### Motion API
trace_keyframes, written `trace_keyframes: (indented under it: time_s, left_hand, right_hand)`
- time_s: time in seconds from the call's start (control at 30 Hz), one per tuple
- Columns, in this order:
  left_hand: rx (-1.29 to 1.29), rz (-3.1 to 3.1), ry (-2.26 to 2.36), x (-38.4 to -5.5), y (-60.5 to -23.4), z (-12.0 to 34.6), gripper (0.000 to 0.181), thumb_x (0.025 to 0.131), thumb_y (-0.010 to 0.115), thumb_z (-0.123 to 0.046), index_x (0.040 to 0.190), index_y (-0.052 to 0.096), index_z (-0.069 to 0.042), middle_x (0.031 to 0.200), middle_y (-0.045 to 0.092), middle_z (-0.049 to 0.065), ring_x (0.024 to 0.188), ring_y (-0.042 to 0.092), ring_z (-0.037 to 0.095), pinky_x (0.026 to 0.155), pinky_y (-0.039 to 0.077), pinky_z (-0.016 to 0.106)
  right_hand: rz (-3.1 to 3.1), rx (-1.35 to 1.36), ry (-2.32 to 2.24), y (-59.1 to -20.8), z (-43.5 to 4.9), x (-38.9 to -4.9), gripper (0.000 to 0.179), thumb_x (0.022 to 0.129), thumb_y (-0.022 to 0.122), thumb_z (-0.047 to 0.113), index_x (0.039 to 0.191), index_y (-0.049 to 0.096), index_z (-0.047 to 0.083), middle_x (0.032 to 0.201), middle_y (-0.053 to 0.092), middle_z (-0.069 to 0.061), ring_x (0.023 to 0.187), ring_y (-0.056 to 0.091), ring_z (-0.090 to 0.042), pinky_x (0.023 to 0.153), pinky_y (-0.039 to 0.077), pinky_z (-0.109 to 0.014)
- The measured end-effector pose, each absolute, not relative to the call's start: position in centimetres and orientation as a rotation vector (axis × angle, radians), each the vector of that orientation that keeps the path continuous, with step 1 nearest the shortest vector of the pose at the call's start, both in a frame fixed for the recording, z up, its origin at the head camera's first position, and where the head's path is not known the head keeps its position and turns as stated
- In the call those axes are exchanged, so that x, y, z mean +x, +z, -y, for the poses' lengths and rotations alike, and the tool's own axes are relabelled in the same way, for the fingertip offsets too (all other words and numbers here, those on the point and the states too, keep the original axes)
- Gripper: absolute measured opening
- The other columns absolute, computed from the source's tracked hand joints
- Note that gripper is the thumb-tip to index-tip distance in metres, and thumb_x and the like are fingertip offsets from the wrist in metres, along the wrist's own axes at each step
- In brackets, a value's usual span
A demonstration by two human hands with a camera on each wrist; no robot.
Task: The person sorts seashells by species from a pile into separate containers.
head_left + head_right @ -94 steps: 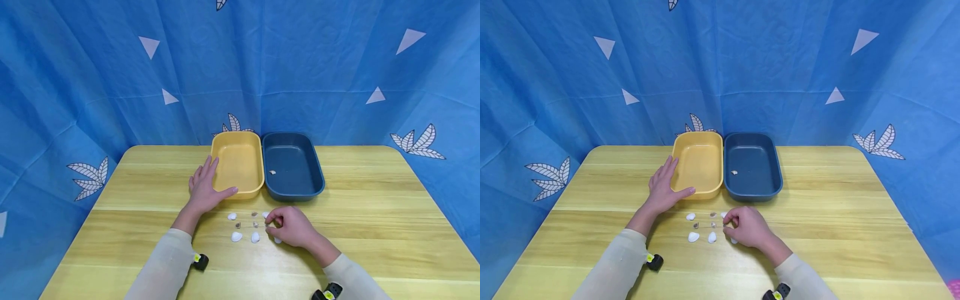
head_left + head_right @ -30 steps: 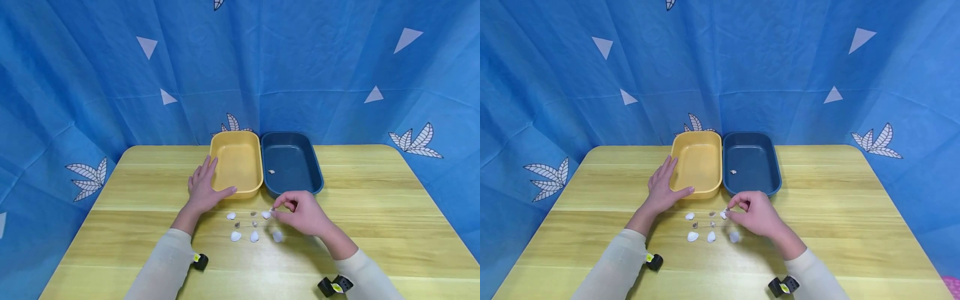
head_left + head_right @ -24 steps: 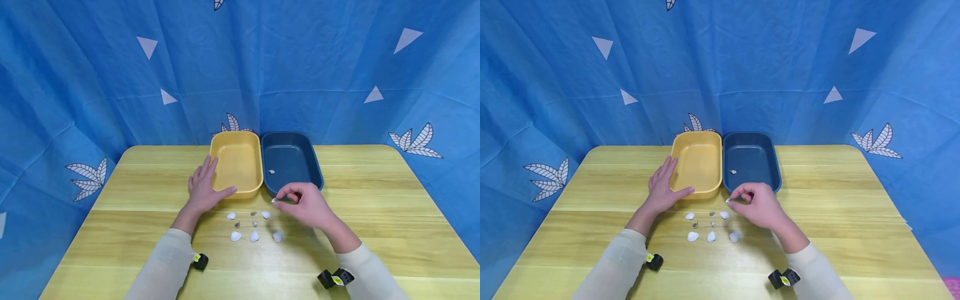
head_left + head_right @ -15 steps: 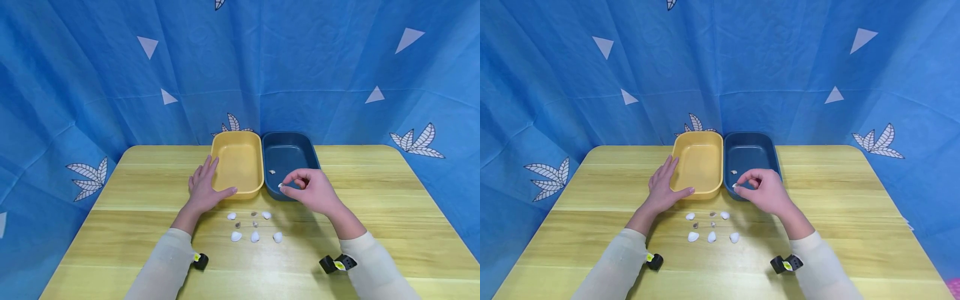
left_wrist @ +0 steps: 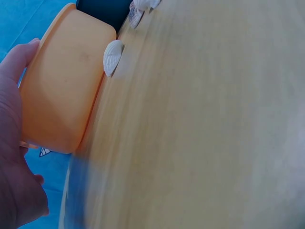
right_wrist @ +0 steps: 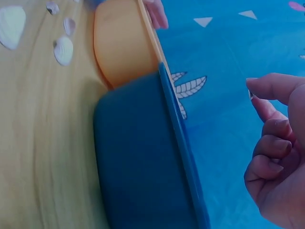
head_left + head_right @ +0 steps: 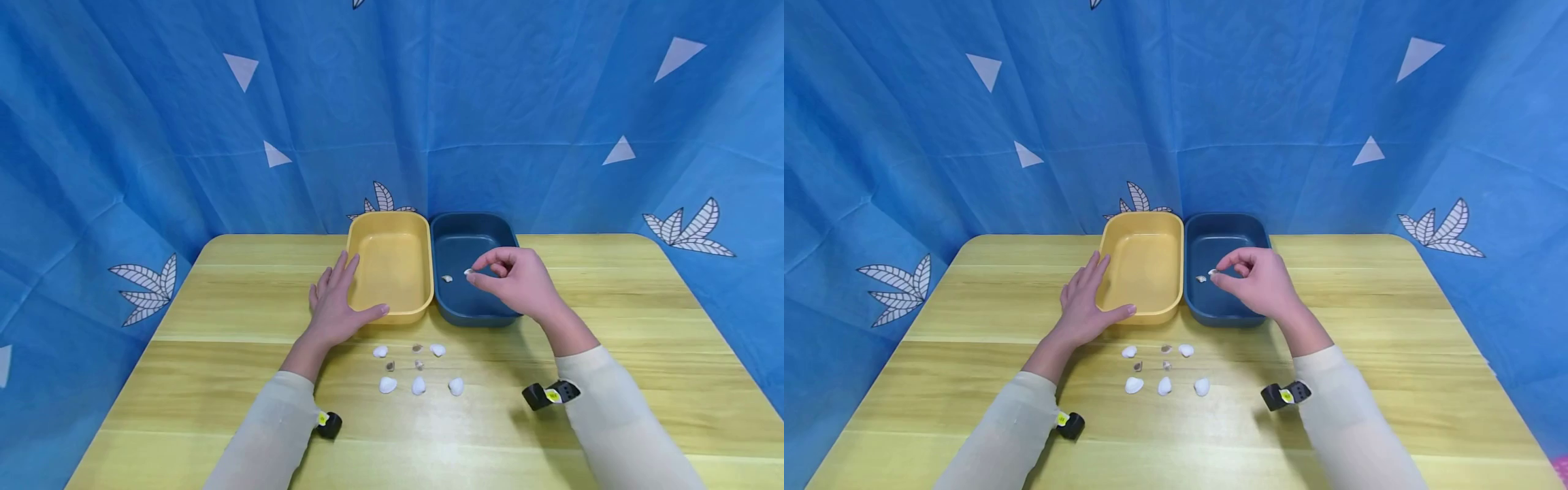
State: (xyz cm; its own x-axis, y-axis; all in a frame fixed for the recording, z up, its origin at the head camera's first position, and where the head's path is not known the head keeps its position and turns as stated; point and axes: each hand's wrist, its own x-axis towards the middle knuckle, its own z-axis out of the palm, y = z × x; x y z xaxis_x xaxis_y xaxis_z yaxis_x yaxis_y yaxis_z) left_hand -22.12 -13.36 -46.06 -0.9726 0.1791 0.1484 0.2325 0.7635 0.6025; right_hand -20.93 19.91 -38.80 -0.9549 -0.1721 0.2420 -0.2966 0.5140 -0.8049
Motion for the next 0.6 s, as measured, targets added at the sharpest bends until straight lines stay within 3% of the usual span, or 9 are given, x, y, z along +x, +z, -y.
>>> trace_keyframes:
  time_s: [0.23,0.6]
  left_hand:
    - [-0.315,2.888,-0.996,-22.2,-46.1,13.4,0.111,0.074,0.067,-0.076,0.162,0.014,-0.033,0.167,0.000,-0.007,0.148,0.005,0.040,0.110,-0.004,0.067]
    - [-0.318,2.882,-0.995,-22.1,-46.1,13.3,0.112,0.074,0.069,-0.074,0.162,0.015,-0.031,0.167,0.002,-0.003,0.148,0.006,0.041,0.110,-0.003,0.068]
  right_hand:
    - [2.646,0.363,1.349,-39.1,-19.9,-23.0,0.017,0.086,0.080,0.023,0.088,0.073,0.008,0.061,0.034,-0.003,0.049,0.036,-0.022,0.050,0.031,-0.034]
    - [2.664,0.281,1.300,-40.3,-19.7,-25.0,0.018,0.087,0.079,0.023,0.089,0.072,0.007,0.062,0.036,-0.002,0.055,0.041,-0.026,0.052,0.031,-0.033]
